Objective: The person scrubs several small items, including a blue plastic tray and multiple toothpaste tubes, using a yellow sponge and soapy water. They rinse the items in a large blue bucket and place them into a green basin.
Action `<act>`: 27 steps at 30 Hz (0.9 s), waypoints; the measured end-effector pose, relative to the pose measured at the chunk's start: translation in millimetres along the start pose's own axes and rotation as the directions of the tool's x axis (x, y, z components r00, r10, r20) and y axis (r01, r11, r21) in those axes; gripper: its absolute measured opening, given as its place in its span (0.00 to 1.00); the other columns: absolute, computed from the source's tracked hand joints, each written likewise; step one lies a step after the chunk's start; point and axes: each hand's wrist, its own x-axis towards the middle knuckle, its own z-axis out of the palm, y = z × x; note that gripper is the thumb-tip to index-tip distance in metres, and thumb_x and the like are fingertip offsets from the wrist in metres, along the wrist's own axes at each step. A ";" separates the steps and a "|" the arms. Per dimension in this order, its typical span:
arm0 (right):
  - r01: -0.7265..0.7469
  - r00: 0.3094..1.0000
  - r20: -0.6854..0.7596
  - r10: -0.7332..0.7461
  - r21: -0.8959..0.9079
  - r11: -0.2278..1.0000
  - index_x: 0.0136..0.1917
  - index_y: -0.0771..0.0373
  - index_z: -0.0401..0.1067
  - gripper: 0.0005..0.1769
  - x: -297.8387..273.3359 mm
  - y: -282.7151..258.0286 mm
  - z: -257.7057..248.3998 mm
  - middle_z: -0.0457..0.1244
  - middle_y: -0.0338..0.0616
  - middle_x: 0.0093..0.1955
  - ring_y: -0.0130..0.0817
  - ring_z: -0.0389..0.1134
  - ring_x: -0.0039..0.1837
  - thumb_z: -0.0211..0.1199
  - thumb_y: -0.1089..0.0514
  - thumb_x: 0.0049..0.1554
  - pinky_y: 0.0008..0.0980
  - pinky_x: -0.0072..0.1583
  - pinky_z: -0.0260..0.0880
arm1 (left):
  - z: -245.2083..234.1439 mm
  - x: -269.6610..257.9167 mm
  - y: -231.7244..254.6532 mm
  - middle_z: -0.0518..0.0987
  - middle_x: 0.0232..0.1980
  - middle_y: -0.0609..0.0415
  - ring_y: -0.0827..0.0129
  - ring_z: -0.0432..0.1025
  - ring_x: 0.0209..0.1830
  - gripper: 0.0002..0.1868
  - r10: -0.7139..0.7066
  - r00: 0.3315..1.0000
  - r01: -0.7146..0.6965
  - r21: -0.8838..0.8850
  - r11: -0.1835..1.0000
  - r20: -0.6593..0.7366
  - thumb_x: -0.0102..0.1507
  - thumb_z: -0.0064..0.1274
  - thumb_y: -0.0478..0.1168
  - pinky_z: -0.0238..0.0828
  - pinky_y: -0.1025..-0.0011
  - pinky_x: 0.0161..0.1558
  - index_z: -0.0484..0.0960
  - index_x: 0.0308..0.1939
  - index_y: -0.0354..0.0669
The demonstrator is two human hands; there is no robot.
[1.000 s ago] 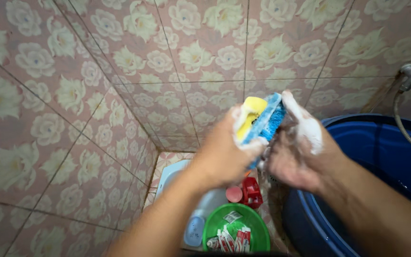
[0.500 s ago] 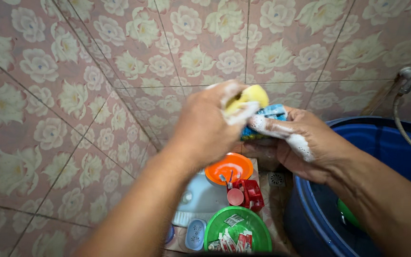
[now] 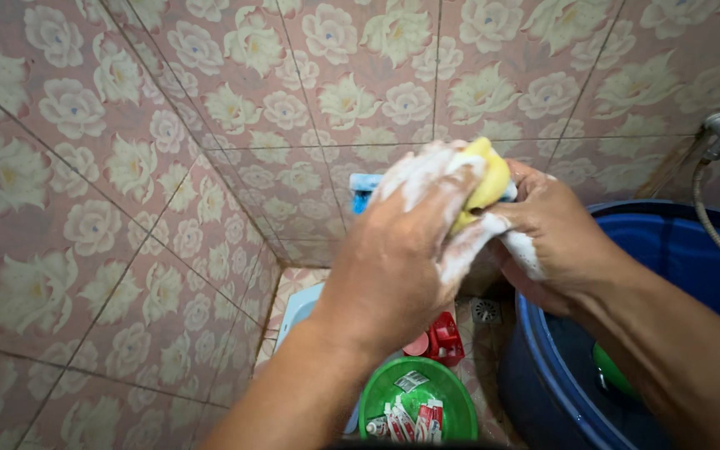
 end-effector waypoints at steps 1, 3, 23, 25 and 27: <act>0.023 1.000 0.002 -0.023 -0.031 0.999 0.63 0.69 0.66 0.26 0.0 1.5 0.3 0.69 0.51 0.54 0.37 0.73 0.54 0.61 0.73 0.50 0.35 0.56 0.76 | 1.7 -1.8 1.2 0.77 0.64 0.36 0.42 0.69 0.70 0.21 0.022 1.000 -0.021 -0.039 0.999 0.016 0.67 0.59 0.39 0.66 0.53 0.71 0.77 0.61 0.35; 0.079 0.997 -0.013 -0.081 -0.085 0.993 0.63 0.71 0.67 0.24 -1.6 1.0 -1.8 0.68 0.53 0.55 0.35 0.71 0.56 0.63 0.73 0.53 0.32 0.58 0.73 | -6.2 0.5 -11.3 0.79 0.62 0.39 0.45 0.72 0.66 0.16 -0.017 0.997 0.017 0.005 1.000 0.069 0.66 0.56 0.37 0.69 0.56 0.68 0.78 0.57 0.36; 0.159 0.983 0.000 -0.185 -0.515 0.842 0.62 0.66 0.67 0.30 -9.8 -2.2 16.8 0.69 0.46 0.55 0.28 0.72 0.54 0.69 0.73 0.46 0.27 0.56 0.75 | -17.8 0.7 -14.8 0.82 0.52 0.43 0.47 0.78 0.51 0.14 -0.397 0.918 0.397 -0.020 0.917 0.022 0.71 0.47 0.41 0.74 0.55 0.52 0.80 0.56 0.39; 0.194 0.976 0.032 -0.215 -0.571 0.798 0.64 0.65 0.67 0.30 -9.0 -2.6 18.2 0.69 0.46 0.56 0.27 0.72 0.55 0.68 0.72 0.48 0.25 0.56 0.74 | -0.4 0.6 6.5 0.82 0.53 0.41 0.46 0.78 0.51 0.15 -0.304 0.953 0.304 -0.059 0.951 -0.002 0.70 0.48 0.41 0.74 0.54 0.53 0.79 0.58 0.39; 0.235 0.969 0.063 -0.238 -0.529 0.816 0.67 0.64 0.68 0.29 -9.1 -3.5 18.9 0.70 0.45 0.57 0.26 0.71 0.55 0.66 0.70 0.52 0.24 0.56 0.73 | 7.7 3.1 18.0 0.82 0.54 0.41 0.45 0.77 0.52 0.15 -0.226 0.974 0.226 -0.068 0.972 0.012 0.69 0.48 0.41 0.72 0.51 0.54 0.79 0.57 0.39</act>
